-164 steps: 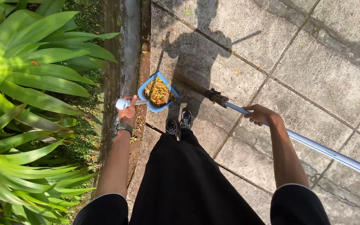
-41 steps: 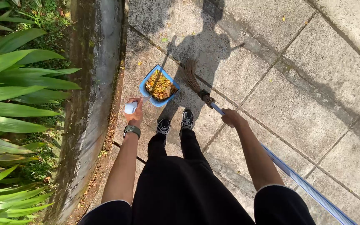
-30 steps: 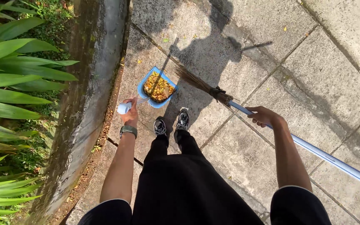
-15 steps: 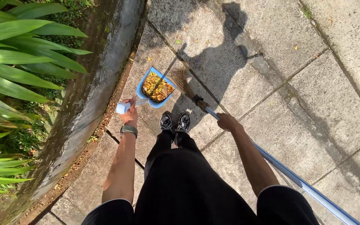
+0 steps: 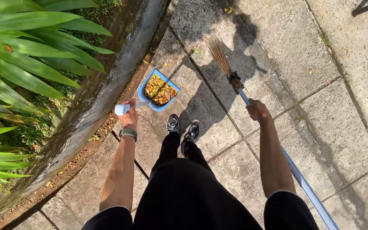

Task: The recorder uses a broom and dustpan to sweep leaves and debris on an outdoor paved walkway.

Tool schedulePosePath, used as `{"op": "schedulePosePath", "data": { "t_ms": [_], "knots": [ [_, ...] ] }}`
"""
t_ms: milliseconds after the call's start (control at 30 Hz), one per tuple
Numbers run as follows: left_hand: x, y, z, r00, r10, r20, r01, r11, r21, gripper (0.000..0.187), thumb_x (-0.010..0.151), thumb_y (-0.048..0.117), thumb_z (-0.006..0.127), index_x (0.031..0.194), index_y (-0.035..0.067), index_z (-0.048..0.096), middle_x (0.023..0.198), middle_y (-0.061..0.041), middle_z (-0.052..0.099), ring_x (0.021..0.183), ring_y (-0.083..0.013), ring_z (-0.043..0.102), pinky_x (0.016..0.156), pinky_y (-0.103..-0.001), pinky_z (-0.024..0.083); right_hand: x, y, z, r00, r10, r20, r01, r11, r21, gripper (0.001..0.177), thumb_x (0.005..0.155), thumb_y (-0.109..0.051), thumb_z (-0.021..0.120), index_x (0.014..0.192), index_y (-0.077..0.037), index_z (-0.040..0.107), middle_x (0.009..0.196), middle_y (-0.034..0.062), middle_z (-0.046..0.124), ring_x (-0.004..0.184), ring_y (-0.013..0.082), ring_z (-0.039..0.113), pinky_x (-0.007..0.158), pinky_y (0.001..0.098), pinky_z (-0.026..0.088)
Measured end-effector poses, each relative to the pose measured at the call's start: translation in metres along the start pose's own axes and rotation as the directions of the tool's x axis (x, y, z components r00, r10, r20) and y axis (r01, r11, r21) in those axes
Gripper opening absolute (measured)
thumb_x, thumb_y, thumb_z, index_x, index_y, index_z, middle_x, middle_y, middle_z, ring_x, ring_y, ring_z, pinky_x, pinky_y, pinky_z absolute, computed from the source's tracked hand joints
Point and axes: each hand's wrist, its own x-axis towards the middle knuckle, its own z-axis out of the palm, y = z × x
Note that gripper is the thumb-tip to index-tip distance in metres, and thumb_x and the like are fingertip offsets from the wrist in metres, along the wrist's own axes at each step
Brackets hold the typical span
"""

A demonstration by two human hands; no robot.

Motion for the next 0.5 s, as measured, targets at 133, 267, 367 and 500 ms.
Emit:
{"op": "schedulePosePath", "data": {
  "t_ms": [133,267,367,500],
  "knots": [
    [-0.063,0.058,0.109,0.968,0.246,0.049,-0.079,0.113,0.990,0.019,0.098,0.022,0.075,0.107,0.005,0.072,0.090,-0.011,0.072,0.082,-0.0245,0.067,0.070,-0.032,0.052,0.026,-0.062,0.034,0.997,0.025,-0.066,-0.021,0.997,0.071,0.051,0.101,-0.017,0.054,0.152,-0.017,0.048,0.074,0.0093,0.064,0.058,0.0184,0.060,0.052,0.0350,0.051],
    [-0.044,0.068,0.121,0.939,0.277,0.204,-0.219,0.024,0.975,0.026,0.092,0.029,0.079,0.107,0.009,0.073,0.097,-0.009,0.074,0.088,-0.0223,0.071,0.075,-0.035,0.057,0.085,-0.067,0.099,0.993,-0.093,0.079,0.110,0.960,-0.257,0.054,0.099,-0.007,0.051,0.153,-0.014,0.050,0.091,0.0167,0.070,0.053,0.0148,0.053,0.049,0.0329,0.049],
    [-0.048,0.071,0.132,0.966,0.208,0.151,-0.179,0.124,0.976,0.030,0.089,0.034,0.080,0.104,0.010,0.070,0.097,-0.009,0.075,0.087,-0.0214,0.071,0.076,-0.036,0.058,0.053,-0.067,0.117,0.967,-0.144,0.209,0.207,0.924,-0.321,0.059,0.097,-0.002,0.047,0.155,-0.015,0.044,0.107,0.0200,0.069,0.049,0.0128,0.047,0.046,0.0344,0.048],
    [-0.060,0.078,0.169,0.983,0.138,0.121,-0.123,0.009,0.992,0.025,0.091,0.035,0.080,0.100,0.012,0.075,0.093,-0.010,0.076,0.085,-0.0243,0.071,0.075,-0.041,0.056,-0.018,-0.070,0.088,0.961,-0.143,0.235,0.224,0.902,-0.368,0.056,0.104,-0.011,0.045,0.158,-0.021,0.040,0.099,0.0142,0.075,0.050,0.0128,0.043,0.050,0.0348,0.051]
  ]
}}
